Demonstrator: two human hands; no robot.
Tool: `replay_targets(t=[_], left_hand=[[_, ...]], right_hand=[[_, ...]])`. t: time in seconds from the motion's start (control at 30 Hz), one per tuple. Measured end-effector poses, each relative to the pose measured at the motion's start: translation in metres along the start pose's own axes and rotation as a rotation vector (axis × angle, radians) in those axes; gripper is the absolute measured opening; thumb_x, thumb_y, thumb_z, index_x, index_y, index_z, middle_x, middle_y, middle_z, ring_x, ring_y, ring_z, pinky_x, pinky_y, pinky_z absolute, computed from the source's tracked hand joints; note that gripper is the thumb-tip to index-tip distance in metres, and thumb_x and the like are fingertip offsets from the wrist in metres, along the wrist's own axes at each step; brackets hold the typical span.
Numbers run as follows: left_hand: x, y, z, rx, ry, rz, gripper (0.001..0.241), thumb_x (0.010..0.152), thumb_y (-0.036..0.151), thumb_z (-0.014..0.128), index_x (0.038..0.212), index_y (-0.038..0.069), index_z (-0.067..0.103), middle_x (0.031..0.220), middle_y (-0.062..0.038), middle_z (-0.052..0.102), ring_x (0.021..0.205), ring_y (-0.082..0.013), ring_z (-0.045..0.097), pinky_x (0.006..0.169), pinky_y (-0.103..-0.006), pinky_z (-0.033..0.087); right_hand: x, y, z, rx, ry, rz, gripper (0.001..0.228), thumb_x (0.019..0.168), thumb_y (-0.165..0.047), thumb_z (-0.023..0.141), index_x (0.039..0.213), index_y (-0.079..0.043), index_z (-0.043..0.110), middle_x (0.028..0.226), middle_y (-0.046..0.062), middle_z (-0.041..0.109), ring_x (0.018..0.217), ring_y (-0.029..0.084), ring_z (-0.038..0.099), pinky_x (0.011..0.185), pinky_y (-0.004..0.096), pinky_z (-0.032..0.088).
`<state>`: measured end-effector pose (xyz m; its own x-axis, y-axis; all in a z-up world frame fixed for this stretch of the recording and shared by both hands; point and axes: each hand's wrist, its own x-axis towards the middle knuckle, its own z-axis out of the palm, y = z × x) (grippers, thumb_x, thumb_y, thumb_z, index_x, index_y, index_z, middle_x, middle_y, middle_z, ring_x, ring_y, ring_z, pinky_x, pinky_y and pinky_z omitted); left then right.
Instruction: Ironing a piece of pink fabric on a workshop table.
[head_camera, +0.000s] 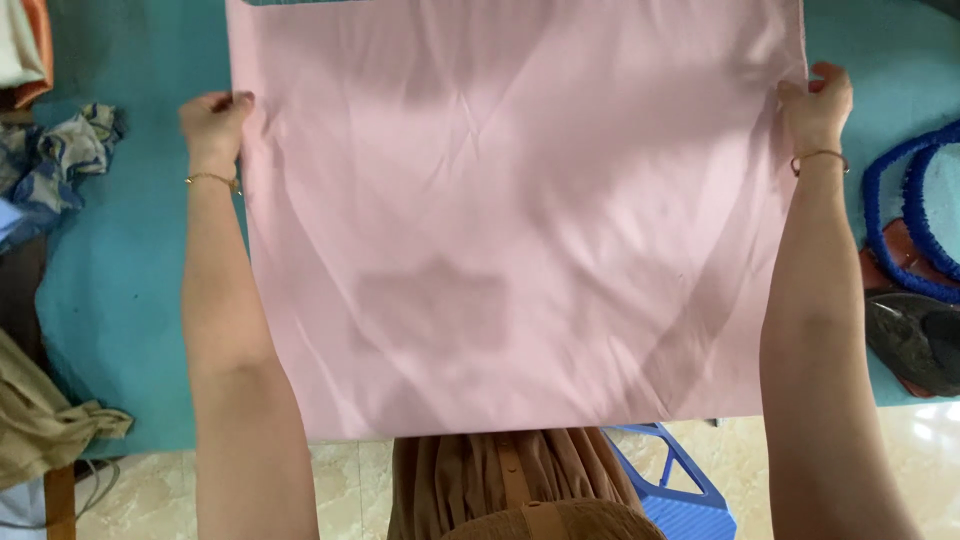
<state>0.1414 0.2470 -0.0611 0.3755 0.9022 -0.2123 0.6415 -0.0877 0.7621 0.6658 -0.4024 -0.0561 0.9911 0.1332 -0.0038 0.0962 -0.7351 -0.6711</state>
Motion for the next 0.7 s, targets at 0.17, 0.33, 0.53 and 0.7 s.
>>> replay_targets(t=[0.17, 0.33, 0.53, 0.7], left_hand=[[0.059, -0.016, 0.007, -0.28, -0.043, 0.175, 0.016, 0.092, 0.013, 0.084, 0.101, 0.0, 0.079, 0.094, -0.005, 0.077, 0.08, -0.0098, 0.068, 0.072, -0.0242, 0.055], [0.07, -0.009, 0.006, -0.166, -0.013, 0.243, 0.017, 0.089, 0.01, 0.087, 0.098, -0.002, 0.077, 0.094, -0.007, 0.077, 0.08, -0.0114, 0.069, 0.072, -0.0244, 0.057], [0.069, 0.009, 0.006, 0.001, -0.038, 0.212, 0.013, 0.088, 0.007, 0.082, 0.097, 0.0, 0.076, 0.094, -0.009, 0.077, 0.081, -0.0134, 0.072, 0.072, -0.0266, 0.058], [0.084, -0.002, 0.009, 0.026, 0.003, 0.136, 0.011, 0.089, 0.009, 0.082, 0.097, 0.002, 0.078, 0.089, -0.007, 0.077, 0.075, -0.0117, 0.071, 0.068, -0.0264, 0.058]], right_hand=[[0.049, 0.026, 0.014, 0.122, -0.029, -0.012, 0.051, 0.09, -0.016, 0.085, 0.132, 0.003, 0.063, 0.12, 0.015, 0.072, 0.108, 0.025, 0.072, 0.095, 0.035, 0.056], [0.06, 0.025, 0.021, 0.048, -0.036, 0.005, 0.034, 0.091, -0.015, 0.082, 0.122, -0.001, 0.077, 0.115, 0.013, 0.077, 0.106, 0.025, 0.075, 0.099, 0.034, 0.06], [0.079, 0.044, 0.031, -0.155, 0.19, -0.247, 0.05, 0.065, -0.008, 0.093, 0.11, 0.002, 0.075, 0.115, 0.025, 0.063, 0.097, 0.038, 0.066, 0.088, 0.047, 0.055], [0.064, 0.019, 0.012, 0.027, -0.074, 0.054, 0.04, 0.09, -0.023, 0.089, 0.12, 0.0, 0.076, 0.115, 0.018, 0.076, 0.102, 0.027, 0.073, 0.095, 0.041, 0.055]])
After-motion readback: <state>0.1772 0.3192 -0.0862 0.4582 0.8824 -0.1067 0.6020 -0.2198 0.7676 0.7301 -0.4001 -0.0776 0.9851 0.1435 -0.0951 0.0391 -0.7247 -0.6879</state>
